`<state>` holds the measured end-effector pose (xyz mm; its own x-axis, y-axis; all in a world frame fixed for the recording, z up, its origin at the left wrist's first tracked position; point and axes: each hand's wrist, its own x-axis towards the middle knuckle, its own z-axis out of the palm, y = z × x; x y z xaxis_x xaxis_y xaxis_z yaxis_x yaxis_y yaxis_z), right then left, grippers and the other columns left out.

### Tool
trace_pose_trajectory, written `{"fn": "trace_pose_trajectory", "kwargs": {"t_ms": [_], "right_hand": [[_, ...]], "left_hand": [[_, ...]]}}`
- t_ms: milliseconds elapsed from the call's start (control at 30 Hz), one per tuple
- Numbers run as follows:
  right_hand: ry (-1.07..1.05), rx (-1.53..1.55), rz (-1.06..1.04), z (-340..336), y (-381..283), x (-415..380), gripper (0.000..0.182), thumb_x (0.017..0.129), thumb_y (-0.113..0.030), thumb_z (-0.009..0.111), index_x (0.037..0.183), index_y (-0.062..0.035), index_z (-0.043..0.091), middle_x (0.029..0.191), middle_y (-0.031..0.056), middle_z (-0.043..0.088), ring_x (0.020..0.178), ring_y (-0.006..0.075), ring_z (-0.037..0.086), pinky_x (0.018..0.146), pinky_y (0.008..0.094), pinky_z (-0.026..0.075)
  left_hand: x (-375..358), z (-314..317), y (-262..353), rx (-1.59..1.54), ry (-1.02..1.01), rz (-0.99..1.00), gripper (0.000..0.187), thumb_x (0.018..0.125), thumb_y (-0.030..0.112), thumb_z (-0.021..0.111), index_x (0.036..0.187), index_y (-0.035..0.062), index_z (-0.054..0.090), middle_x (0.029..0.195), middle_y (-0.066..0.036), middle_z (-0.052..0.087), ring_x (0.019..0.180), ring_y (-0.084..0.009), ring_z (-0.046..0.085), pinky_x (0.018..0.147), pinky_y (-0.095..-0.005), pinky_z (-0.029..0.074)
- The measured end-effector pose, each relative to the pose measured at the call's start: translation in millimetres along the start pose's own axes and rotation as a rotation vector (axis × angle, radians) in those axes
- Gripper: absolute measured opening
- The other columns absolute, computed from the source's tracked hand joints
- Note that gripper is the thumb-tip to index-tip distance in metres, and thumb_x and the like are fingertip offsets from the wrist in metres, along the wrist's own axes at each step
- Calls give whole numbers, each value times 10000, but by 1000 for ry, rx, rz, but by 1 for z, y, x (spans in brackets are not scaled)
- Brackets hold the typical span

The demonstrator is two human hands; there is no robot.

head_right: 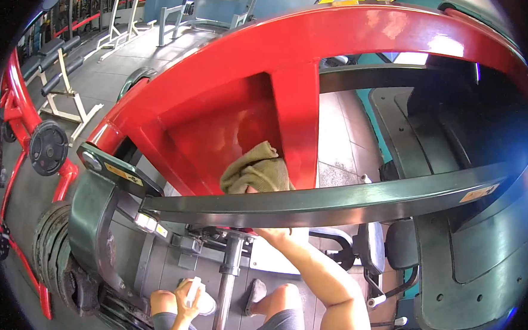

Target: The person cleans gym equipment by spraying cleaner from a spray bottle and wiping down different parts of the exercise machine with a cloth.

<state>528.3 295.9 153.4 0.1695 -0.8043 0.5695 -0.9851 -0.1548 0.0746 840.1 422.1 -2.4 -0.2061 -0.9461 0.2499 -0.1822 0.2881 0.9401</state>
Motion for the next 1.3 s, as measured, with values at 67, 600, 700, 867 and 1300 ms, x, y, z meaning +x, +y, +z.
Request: {"fn": "trace_pose_trajectory", "kwargs": {"t_ms": [67, 600, 700, 867, 1300], "right_hand": [[-15, -6, 53, -9, 8, 4, 618, 911, -388, 641, 1330, 48, 513, 1205, 289, 557, 1037, 448, 596, 825, 524, 522], [366, 345, -331, 10, -61, 96, 634, 835, -213, 592, 1437, -36, 503, 1390, 258, 501, 1252, 440, 494, 1085, 553, 355], [396, 562, -369, 20, -118, 169, 687, 790, -131, 652, 1459, -125, 499, 1325, 215, 464, 1225, 407, 469, 1033, 497, 394], [346, 710, -348, 59, -144, 158, 798, 745, -100, 697, 1496, -64, 432, 1389, 234, 458, 1119, 417, 514, 954, 490, 446], [360, 496, -223, 54, -160, 159, 697, 781, -21, 598, 1458, -24, 435, 1435, 232, 482, 1212, 389, 539, 895, 419, 531]], "left_hand": [[0, -1, 7, 14, -14, 19, 76, 845, 96, 676, 864, 24, 689, 859, -141, 681, 798, -319, 673, 709, -381, 529], [9, 4, 3, 110, -35, 192, 255, 766, 4, 706, 1011, 52, 655, 860, -83, 672, 765, -268, 672, 647, -356, 561], [8, 4, -2, 105, -71, 317, 355, 746, -33, 720, 1079, 54, 632, 866, -92, 676, 758, -283, 670, 638, -367, 567], [-5, 10, -11, 177, -102, 209, 290, 765, -13, 725, 1039, 34, 646, 883, -113, 673, 778, -282, 668, 622, -373, 564], [-5, 18, -12, 176, -195, 86, 175, 794, 33, 712, 964, 11, 674, 917, -138, 691, 812, -301, 692, 710, -370, 567]]}}
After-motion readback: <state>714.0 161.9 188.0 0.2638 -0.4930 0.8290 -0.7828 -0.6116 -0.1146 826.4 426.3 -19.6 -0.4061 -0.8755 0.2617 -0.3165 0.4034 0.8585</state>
